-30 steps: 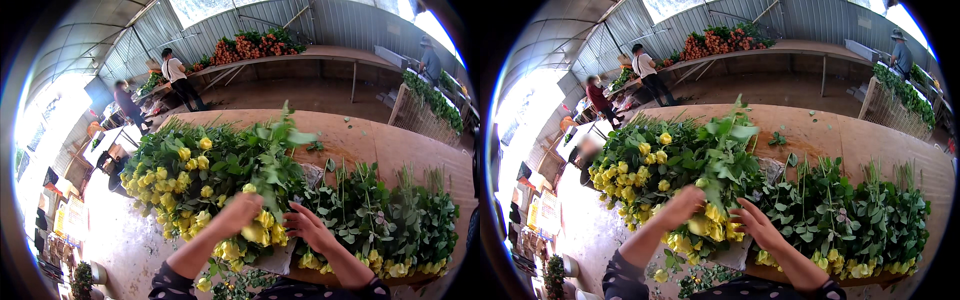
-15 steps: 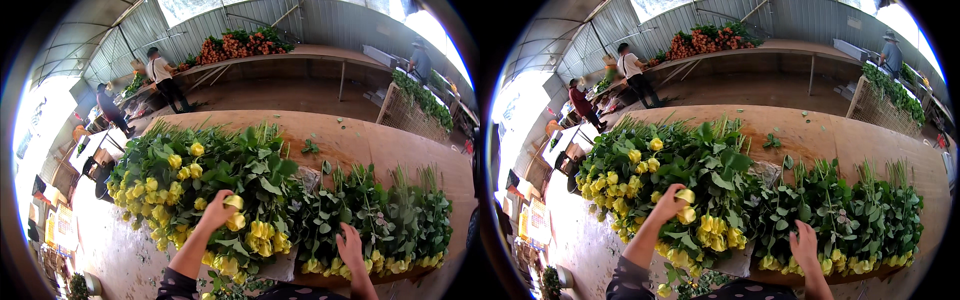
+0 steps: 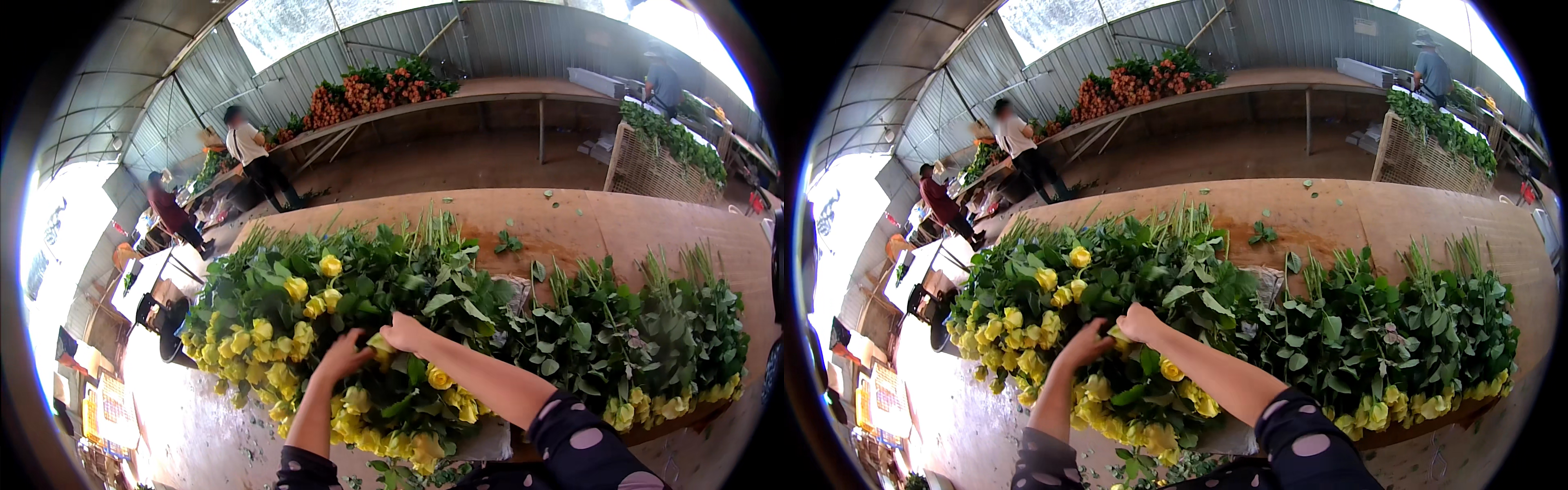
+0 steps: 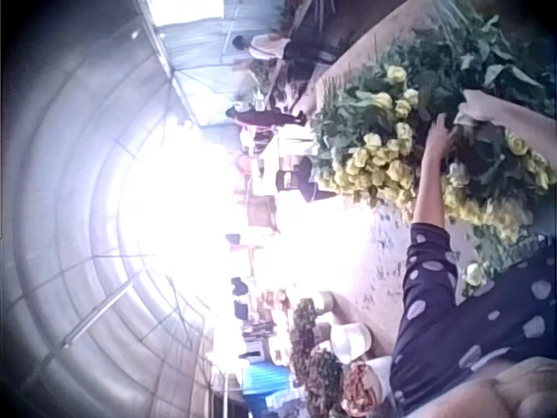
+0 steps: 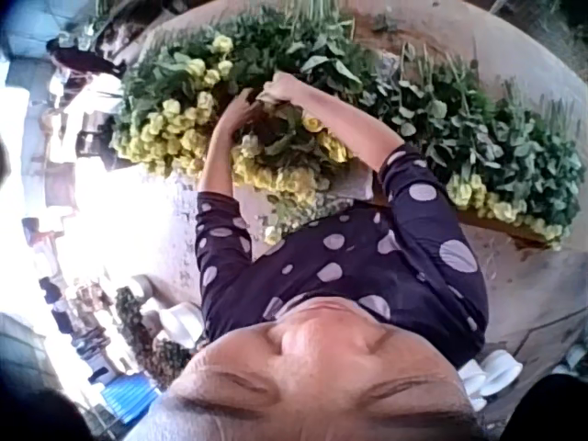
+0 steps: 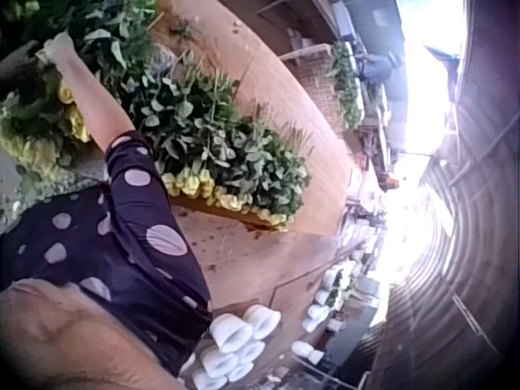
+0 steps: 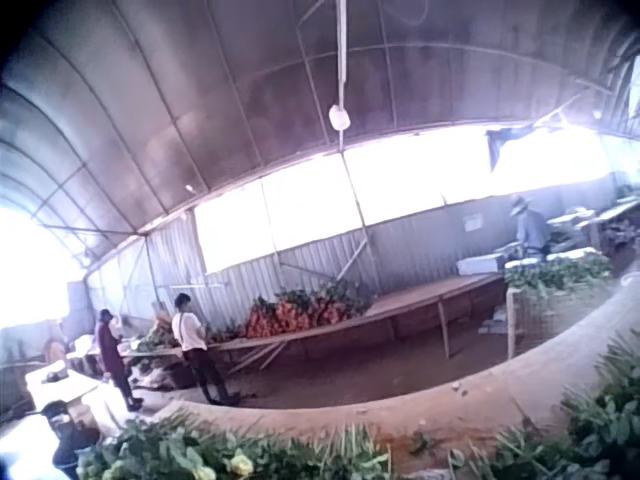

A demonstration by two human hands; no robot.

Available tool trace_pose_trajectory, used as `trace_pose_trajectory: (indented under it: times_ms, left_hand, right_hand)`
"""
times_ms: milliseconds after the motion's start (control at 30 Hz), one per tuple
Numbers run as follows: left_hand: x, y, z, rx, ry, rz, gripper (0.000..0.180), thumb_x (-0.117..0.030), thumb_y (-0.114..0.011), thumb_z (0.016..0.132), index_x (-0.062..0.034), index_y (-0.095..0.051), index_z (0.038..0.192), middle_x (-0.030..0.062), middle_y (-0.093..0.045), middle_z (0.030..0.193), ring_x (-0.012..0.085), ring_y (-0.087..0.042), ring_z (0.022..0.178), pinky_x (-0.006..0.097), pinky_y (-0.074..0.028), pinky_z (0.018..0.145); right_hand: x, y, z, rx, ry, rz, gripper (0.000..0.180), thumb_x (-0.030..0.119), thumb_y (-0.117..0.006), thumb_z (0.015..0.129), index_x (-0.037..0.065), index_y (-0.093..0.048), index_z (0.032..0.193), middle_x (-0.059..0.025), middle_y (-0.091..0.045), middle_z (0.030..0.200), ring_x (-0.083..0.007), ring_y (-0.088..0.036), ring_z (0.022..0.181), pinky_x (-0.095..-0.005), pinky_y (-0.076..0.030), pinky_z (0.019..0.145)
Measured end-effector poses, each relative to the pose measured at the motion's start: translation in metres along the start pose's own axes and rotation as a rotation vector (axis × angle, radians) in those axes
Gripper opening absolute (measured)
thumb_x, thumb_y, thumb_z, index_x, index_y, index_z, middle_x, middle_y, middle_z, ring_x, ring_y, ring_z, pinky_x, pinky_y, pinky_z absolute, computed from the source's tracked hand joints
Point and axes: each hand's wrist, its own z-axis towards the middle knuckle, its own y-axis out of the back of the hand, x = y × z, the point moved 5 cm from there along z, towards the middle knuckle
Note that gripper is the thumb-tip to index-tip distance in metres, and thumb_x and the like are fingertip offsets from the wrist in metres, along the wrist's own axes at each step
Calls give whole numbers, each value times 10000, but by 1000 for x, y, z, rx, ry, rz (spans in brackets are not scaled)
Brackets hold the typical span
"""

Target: The person repeatedly picks up yellow rose stems from a wooden table, removes leaves and side shoots by hand, and places the trimmed stems back on the table. The process continues across many stems in a consistent sequence.

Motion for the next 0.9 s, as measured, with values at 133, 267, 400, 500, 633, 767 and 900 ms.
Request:
trace_pose_trajectory:
  times_ms: [133, 267, 400, 500, 633, 767, 900]
  left_hand:
    - [-18, 2, -13, -38, -67, -15, 483, -334, -613, 642, -148, -464, 1062, 81, -472, 1084, 284, -378, 1052, 379, -323, 872]
    - [-39, 9, -23, -118, -206, -215, 499, -227, -660, 590, -107, -486, 1042, 85, -475, 1088, 281, -398, 1046, 364, -326, 879]
    - [-67, 22, -44, -300, -317, -193, 529, -152, -693, 573, -50, -479, 1045, 119, -479, 1074, 279, -458, 992, 323, -369, 833]
    - [-96, 33, -65, -342, -403, -166, 551, -115, -706, 568, -45, -464, 1058, 124, -484, 1050, 265, -470, 960, 324, -387, 796]
    - [-146, 39, -93, -225, -467, -426, 511, -74, -687, 581, -31, -455, 1035, 120, -494, 936, 281, -506, 806, 308, -409, 702]
    - [-203, 8, -119, 37, -581, -863, 500, -50, -655, 667, -26, -386, 1088, 51, -455, 939, 120, -465, 808, 245, -386, 695]
    - [-256, -70, -134, 186, -646, -940, 465, -24, -582, 739, -38, -344, 1138, 27, -432, 982, 95, -441, 826, 204, -382, 686]
  right_hand:
    - [-22, -19, 21, -145, -353, 341, 721, 326, -522, 752, -37, -145, 1249, -227, -373, 1183, -314, -427, 1028, -398, -370, 815]
    - [-31, -21, 30, -153, -52, 512, 694, 273, -580, 734, -11, -177, 1224, -168, -391, 1159, -247, -400, 1043, -333, -336, 859]
    - [-13, -6, -1, -91, 371, 728, 469, 145, -507, 806, 28, -267, 1192, -89, -440, 1100, -155, -418, 994, -281, -338, 851]
    - [-3, 5, -33, -191, 556, 725, 471, 177, -511, 803, 11, -279, 1178, -87, -496, 995, -145, -463, 891, -259, -371, 793]
    - [22, 35, -108, -117, 663, 784, 422, 213, -457, 849, 19, -253, 1164, -78, -456, 1014, -124, -422, 896, -246, -358, 791]
    - [7, 78, -184, -218, 685, 722, 350, 208, -434, 859, 18, -282, 1110, -63, -462, 941, -111, -421, 796, -253, -372, 706]
    - [-94, 113, -216, -349, 405, 481, 310, 228, -434, 855, 68, -271, 1065, 21, -411, 677, -39, -352, 556, -183, -291, 457]
